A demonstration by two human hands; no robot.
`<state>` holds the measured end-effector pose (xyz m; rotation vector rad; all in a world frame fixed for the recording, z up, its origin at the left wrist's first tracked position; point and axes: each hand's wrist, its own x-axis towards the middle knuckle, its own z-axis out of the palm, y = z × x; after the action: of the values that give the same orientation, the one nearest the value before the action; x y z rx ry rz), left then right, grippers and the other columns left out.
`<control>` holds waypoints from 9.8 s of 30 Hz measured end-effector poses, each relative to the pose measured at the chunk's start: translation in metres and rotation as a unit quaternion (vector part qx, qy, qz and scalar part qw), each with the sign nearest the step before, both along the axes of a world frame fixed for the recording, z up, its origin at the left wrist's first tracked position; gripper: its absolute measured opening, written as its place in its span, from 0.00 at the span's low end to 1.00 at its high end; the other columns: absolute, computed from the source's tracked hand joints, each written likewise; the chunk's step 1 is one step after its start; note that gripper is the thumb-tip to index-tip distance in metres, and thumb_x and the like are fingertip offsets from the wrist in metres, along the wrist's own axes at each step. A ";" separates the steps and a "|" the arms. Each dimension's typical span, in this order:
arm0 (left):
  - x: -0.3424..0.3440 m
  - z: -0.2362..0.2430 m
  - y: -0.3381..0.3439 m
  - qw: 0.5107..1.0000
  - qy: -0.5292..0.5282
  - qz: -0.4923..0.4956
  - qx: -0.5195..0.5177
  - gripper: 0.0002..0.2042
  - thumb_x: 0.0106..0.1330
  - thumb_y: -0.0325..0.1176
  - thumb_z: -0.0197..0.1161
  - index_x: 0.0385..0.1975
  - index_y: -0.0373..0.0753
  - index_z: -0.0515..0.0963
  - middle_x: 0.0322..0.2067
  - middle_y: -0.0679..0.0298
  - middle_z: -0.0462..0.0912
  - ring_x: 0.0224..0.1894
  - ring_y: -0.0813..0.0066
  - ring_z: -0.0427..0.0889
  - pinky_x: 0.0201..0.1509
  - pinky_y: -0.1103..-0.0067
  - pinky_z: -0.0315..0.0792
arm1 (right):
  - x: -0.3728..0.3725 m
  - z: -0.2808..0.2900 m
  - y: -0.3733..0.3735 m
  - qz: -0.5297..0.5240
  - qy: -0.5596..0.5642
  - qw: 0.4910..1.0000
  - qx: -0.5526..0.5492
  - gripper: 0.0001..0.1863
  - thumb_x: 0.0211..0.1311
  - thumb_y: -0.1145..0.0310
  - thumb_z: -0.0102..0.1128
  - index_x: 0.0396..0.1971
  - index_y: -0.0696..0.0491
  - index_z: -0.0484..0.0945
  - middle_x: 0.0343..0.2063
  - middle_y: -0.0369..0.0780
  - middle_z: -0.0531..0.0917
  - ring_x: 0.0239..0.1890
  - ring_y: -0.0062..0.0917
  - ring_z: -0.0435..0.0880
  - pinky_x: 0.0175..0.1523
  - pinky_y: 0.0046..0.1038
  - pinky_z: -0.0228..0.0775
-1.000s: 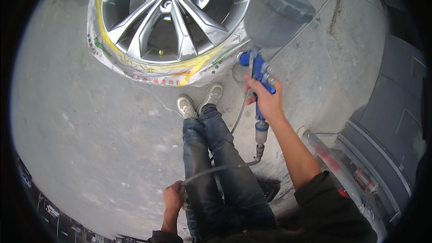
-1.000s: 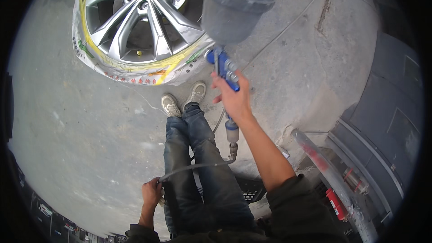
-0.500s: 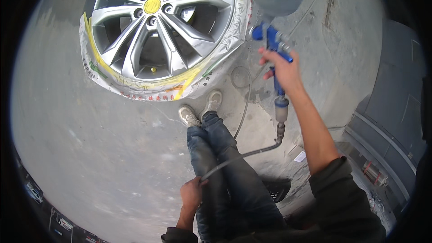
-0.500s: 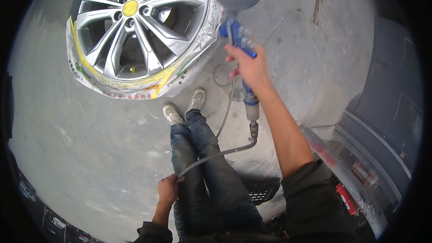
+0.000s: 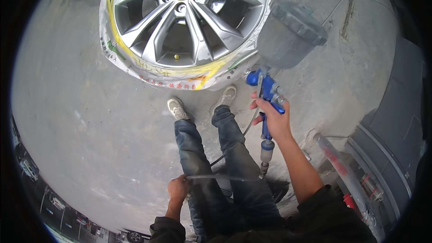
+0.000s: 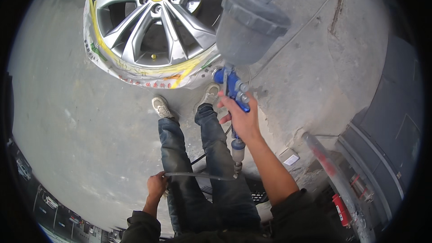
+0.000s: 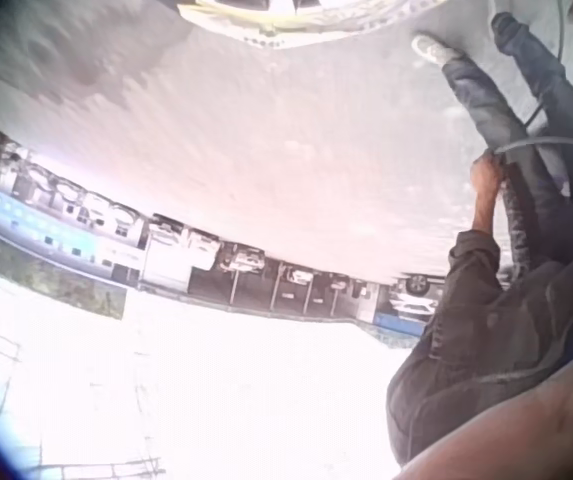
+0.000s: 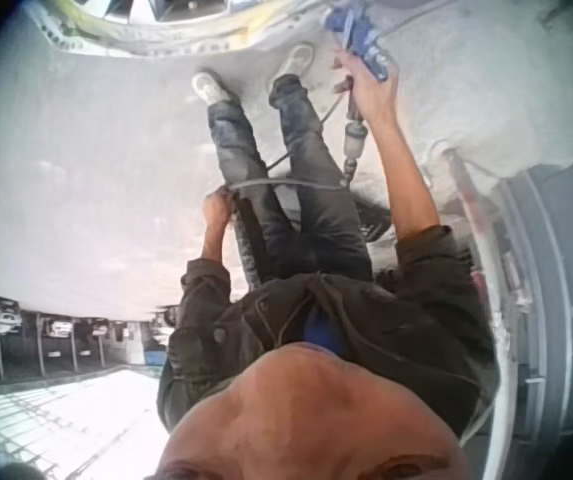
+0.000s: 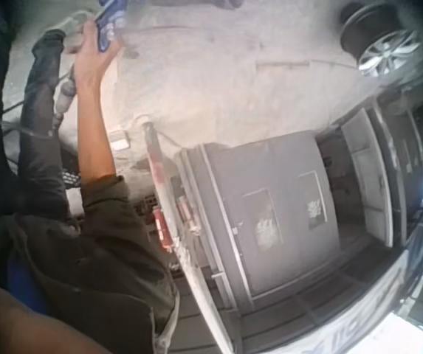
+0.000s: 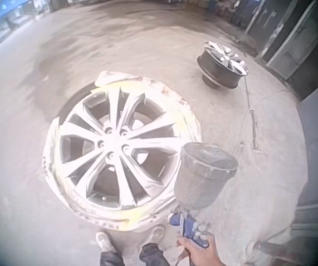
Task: The person wipes a car wheel with a cloth, then uses a spray gun to apply paint to the wheel's surface. The person repeats this process on a second wheel, wiping and spraying each one in turn.
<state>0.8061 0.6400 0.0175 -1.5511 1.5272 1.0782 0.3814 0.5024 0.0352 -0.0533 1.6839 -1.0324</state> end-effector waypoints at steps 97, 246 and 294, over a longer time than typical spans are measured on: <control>0.113 -0.146 0.005 0.992 0.053 0.108 0.046 0.09 0.61 0.42 0.68 0.36 0.47 0.85 0.22 0.52 0.83 0.29 0.48 0.84 0.34 0.59 0.74 | 0.233 -0.062 -0.047 -0.047 0.008 0.997 -0.054 0.17 0.68 0.75 0.48 0.54 0.63 0.72 0.48 0.47 0.81 0.44 0.30 0.83 0.23 0.27 0.84; -0.573 0.112 -0.300 0.373 0.420 0.787 -0.253 0.11 0.58 0.35 0.76 0.37 0.37 0.87 0.33 0.60 0.88 0.31 0.69 0.86 0.35 0.77 0.77 | -0.138 0.123 -0.351 0.702 -0.255 0.641 0.178 0.24 0.68 0.60 0.62 0.56 0.61 0.72 0.49 0.44 0.78 0.51 0.27 0.79 0.41 0.23 0.81; -0.628 0.073 -0.413 0.170 0.337 0.915 -0.141 0.08 0.65 0.32 0.71 0.38 0.35 0.82 0.32 0.71 0.83 0.36 0.86 0.78 0.42 0.84 0.73 | -0.195 0.109 -0.500 0.729 -0.140 0.666 0.078 0.26 0.63 0.57 0.64 0.47 0.67 0.72 0.38 0.48 0.79 0.33 0.27 0.84 0.24 0.23 0.82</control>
<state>0.1784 0.2272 0.0908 1.2721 0.6278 -1.1759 0.1867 0.0022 0.1445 -0.9273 0.8931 0.3511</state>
